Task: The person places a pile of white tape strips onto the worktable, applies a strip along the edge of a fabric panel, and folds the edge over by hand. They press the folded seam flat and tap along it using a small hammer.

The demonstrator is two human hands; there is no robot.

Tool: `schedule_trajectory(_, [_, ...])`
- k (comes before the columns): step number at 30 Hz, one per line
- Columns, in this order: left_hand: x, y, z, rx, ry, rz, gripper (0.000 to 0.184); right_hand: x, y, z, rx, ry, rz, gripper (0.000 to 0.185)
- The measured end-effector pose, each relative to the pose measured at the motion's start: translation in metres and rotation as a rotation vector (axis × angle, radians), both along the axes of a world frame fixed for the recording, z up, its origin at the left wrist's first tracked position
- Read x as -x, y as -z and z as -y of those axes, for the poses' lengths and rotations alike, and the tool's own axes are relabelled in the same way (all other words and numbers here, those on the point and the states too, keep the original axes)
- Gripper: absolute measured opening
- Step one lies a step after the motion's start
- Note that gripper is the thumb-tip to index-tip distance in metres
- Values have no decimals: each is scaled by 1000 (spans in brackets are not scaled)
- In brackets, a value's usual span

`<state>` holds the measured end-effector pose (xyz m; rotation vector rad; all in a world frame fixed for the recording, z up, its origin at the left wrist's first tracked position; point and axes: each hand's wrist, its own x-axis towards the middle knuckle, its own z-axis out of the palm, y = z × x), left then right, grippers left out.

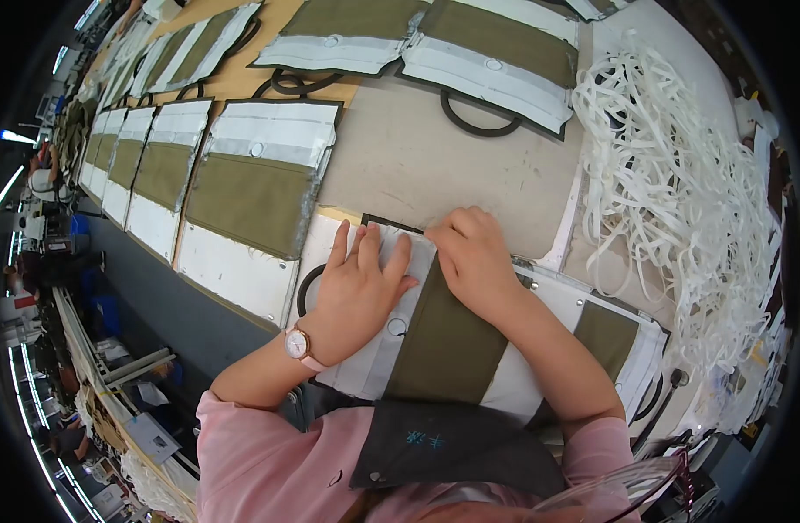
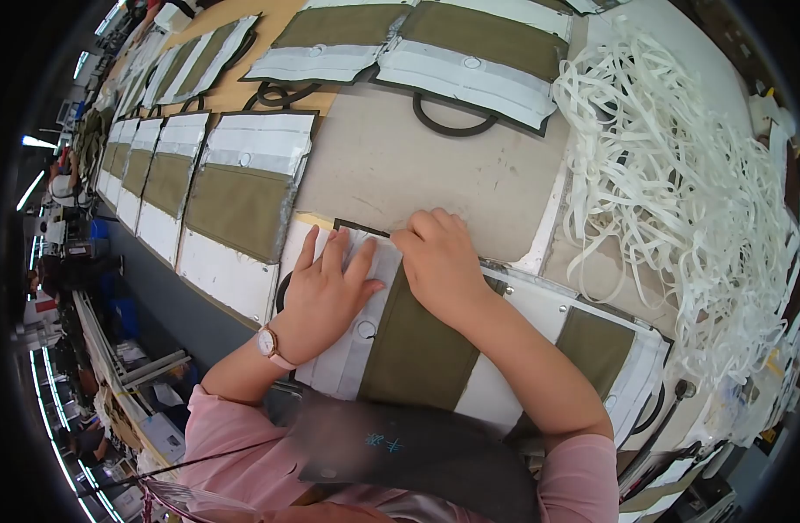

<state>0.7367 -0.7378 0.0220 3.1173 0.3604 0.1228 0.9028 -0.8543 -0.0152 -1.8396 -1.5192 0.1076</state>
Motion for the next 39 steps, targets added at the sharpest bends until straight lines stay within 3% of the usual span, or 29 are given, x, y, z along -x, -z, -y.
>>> schedule_trajectory(2, [-3,-3,-1,-10,-6,6,57,-1,-2,3,3,-36,-7,18])
schedule_trajectory(8, [-6,-3,-2,-12,30,6,49,9,-10,4,64,-89,419,22])
schedule_trajectory(11, [-4,-3,0,-65,26,14,48,10,-11,5,88,-76,420,16])
schedule_trajectory(14, [-10,-10,2,-22,71,79,47,2,-10,9,109,152,101,12])
schedule_trajectory(17, [-9,-3,2,108,144,116,44,-6,-14,19,206,225,-105,11])
schedule_trajectory(29, [-13,-2,13,111,132,112,49,6,3,8,23,216,-19,8])
schedule_trajectory(35, [-14,-2,10,179,93,115,48,-12,3,23,-29,-78,-50,10])
schedule_trajectory(39, [-21,-7,11,201,63,98,45,-11,1,27,-13,-136,171,12])
